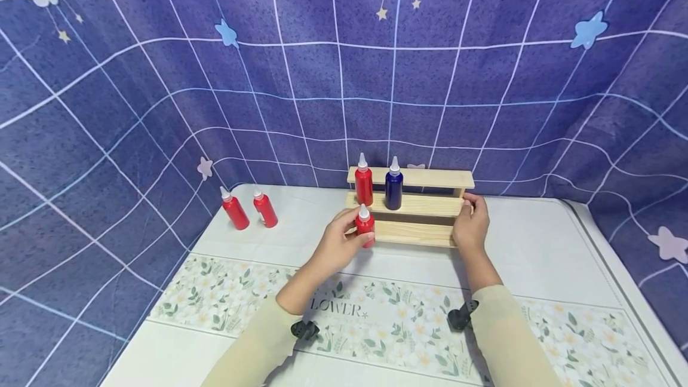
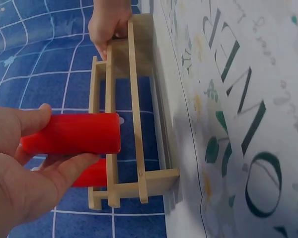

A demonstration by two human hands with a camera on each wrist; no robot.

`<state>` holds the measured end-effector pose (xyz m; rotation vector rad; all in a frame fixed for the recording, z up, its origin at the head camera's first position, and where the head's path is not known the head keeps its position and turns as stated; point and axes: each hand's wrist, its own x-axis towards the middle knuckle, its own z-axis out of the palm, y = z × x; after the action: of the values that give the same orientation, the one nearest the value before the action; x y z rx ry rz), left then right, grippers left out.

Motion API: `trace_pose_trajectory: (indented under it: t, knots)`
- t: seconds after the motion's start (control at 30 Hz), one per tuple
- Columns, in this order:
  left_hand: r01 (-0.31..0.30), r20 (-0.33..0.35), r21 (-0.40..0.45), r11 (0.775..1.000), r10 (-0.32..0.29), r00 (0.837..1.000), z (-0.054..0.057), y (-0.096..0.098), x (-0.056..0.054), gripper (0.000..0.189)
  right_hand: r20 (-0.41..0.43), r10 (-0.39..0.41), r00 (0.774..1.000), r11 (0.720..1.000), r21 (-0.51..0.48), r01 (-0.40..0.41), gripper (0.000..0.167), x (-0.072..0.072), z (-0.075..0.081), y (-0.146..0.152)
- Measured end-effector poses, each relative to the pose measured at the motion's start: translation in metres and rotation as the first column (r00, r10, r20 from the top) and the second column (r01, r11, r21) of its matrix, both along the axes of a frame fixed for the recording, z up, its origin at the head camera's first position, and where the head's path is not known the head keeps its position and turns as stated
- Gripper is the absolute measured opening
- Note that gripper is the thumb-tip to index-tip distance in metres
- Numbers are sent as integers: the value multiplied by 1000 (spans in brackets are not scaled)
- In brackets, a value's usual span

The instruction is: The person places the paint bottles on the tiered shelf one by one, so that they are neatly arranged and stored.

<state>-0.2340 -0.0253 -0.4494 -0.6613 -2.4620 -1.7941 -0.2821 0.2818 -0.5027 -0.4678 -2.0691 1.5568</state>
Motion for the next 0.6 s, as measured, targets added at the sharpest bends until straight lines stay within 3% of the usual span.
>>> trace_pose_trajectory:
  t: [0.3,0.6]
  knots:
    - [30,8,-62,998,-29,1000,-1,3,3,57,-2,-14,1000,1000,-11,14,38,2,0,0]
    - [31,-16,-70,997,-32,999,-1,10,4,60,21,-5,1000,1000,-6,5,41,0,2,-3]
